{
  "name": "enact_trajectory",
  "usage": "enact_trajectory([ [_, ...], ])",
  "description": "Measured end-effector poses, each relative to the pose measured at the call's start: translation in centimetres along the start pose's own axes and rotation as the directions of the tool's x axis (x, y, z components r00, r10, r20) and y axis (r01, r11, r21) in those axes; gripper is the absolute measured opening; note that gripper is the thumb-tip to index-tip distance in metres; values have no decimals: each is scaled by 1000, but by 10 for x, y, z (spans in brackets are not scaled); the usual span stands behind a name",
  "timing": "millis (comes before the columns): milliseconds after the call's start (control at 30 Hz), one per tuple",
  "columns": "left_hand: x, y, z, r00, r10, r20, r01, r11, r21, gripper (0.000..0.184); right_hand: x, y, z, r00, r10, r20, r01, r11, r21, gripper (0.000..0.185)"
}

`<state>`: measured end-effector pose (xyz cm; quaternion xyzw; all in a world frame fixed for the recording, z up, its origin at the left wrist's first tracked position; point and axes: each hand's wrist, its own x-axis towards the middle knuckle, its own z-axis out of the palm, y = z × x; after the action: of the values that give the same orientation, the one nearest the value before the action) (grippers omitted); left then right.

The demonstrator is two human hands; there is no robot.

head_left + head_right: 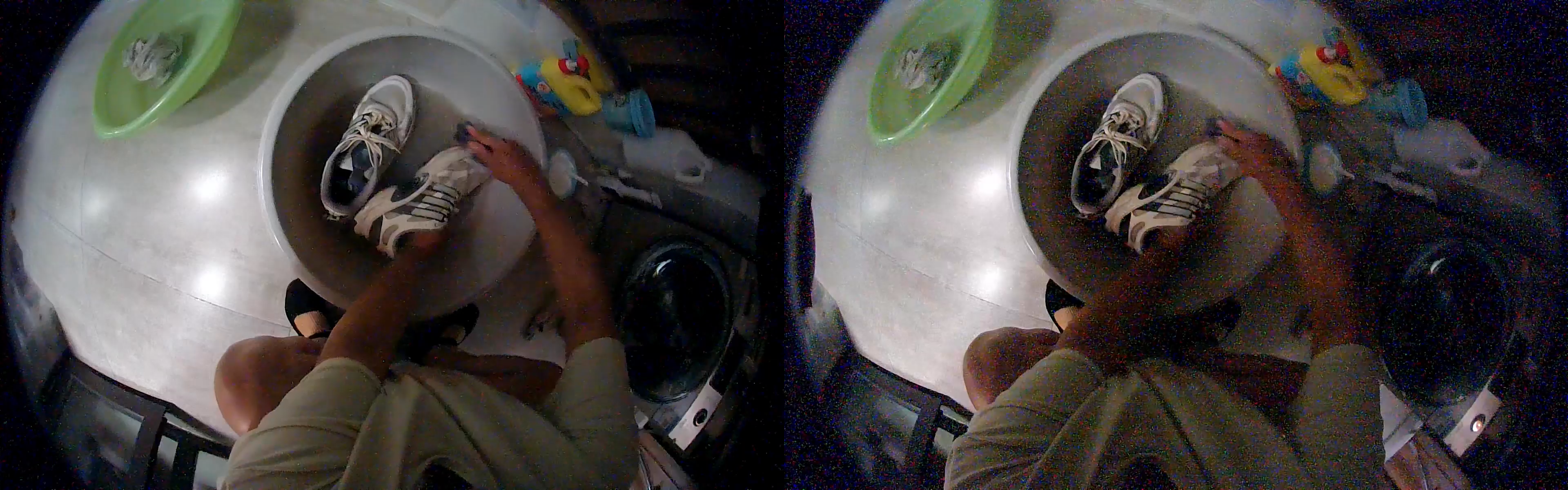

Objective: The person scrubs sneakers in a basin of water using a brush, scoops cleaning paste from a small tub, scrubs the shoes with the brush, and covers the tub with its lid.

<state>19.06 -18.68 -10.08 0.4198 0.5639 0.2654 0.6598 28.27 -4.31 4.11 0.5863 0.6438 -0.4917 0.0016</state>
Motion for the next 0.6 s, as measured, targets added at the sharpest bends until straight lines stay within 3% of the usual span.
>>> enact_trajectory([
  [33, -2, 1, 0, 1000, -4, 6, 4, 1000, -3, 36, 0, 2, -8, 1000, 5, -7, -4, 981, 196, 37],
  [67, -1, 1, 0, 1000, -7, 8, 7, 1000, -8, 36, -2, 6, 3, 998, -1, -64, -2, 999, -41, 36],
  [133, -1, 2, 1, 1000, -15, 13, 15, 1000, -17, 37, -10, -9, 34, 994, -20, -110, -11, 961, -277, 35],
  [200, -1, 2, 0, 1000, -10, 14, 10, 999, -30, 37, -12, -21, 62, 977, -198, 78, 200, 733, -650, 36],
  [233, -2, 2, -3, 1000, -8, 14, 9, 999, -35, 37, -12, -25, 54, 976, -202, 81, 205, 730, -651, 36],
  [300, -7, -1, -6, 1000, -7, 14, 8, 999, -47, 37, -11, -28, 18, 988, -3, 156, 39, 972, -230, 38],
  [333, -10, -2, -8, 1000, -6, 17, 7, 999, -50, 37, -14, -26, 10, 988, 0, 157, 36, 972, -231, 38],
  [400, -10, -4, -9, 1000, 7, 20, -6, 998, -55, 37, -20, -19, -1, 989, 25, 144, 43, 892, -449, 38],
  [433, -9, -6, -9, 1000, 16, 21, -15, 998, -54, 37, -23, -20, 17, 991, 13, 133, 48, 893, -448, 38],
  [467, -9, -5, -9, 999, 22, 26, -21, 998, -60, 37, -25, -24, 49, 967, -172, 189, 246, 827, -506, 37],
  [533, -6, -4, -12, 1000, 16, 26, -14, 997, -73, 37, -19, -44, 83, 901, -335, 276, 433, 724, -537, 37],
  [600, -7, -4, -16, 1000, 12, 29, -9, 997, -82, 37, -20, -71, 96, 934, -94, 344, 300, 729, -615, 37],
])
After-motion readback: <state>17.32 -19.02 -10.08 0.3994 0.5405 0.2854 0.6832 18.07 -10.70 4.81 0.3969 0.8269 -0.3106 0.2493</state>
